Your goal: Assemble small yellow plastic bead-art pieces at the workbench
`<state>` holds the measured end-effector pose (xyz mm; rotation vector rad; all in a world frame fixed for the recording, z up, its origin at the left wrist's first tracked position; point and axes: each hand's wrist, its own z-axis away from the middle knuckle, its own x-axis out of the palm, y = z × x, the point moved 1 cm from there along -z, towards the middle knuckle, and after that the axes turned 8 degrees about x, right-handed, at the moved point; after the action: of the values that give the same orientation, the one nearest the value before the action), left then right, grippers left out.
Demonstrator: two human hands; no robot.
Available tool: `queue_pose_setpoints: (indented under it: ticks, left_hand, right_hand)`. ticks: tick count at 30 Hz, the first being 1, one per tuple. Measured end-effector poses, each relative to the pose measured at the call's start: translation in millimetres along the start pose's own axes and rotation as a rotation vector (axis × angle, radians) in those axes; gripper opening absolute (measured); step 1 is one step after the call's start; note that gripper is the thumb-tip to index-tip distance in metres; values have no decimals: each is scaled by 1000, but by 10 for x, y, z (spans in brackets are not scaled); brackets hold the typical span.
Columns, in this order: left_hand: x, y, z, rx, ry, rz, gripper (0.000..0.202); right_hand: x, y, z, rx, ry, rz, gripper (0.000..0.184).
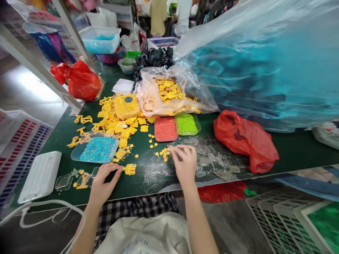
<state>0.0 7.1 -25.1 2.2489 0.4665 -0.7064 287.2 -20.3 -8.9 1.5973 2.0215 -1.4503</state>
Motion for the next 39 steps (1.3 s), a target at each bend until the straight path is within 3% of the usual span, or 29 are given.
queue_pose_setpoints:
  ticks: [2,4,7,9,14,17,21,26,30,34,36,39]
  left_hand:
    - [9,-8,-7,30,-8,-18,9]
    - [11,-19,-6,57,-13,-31,9]
    - [6,-40,6,58,-9,-43,10]
    - [4,-54,14,35,-8,-43,11]
    - [22,-67,6,9,-36,-13,12]
    - [25,-64,1,16,-48,2,10]
    - [20,-49,13,-2,-46,5,11]
    - [19,-24,27,-32,-27,23,11]
    - [13,-6,35,-62,-7,66,10]
    - [-4,72,9,-111,-5,186,12]
    - [-16,130,-34,-149,-74,289,17]
    - [-32,191,-122,-204,-294,473,27]
  right_hand:
    - [-22,242,-374,39,45,89,31]
    - [-15,421,-714,75,-14,169,36]
    - [-42,490,-943,77,-100,256,39]
    - [-102,432,-850,36,-166,264,35]
    - [-190,390,-250,-119,-465,231,17]
    - [-151,507,-71,-152,-461,284,31]
    - [-111,597,-76,-105,-448,260,24]
    - [-167,509,-74,15,-478,129,23]
    - [-230,345,41,88,-339,44,35]
    - [-203,34,207,109,-232,-134,30]
    - [-141,-175,291,67,-255,-273,23]
    - [-16,-478,401,-56,-356,-474,15]
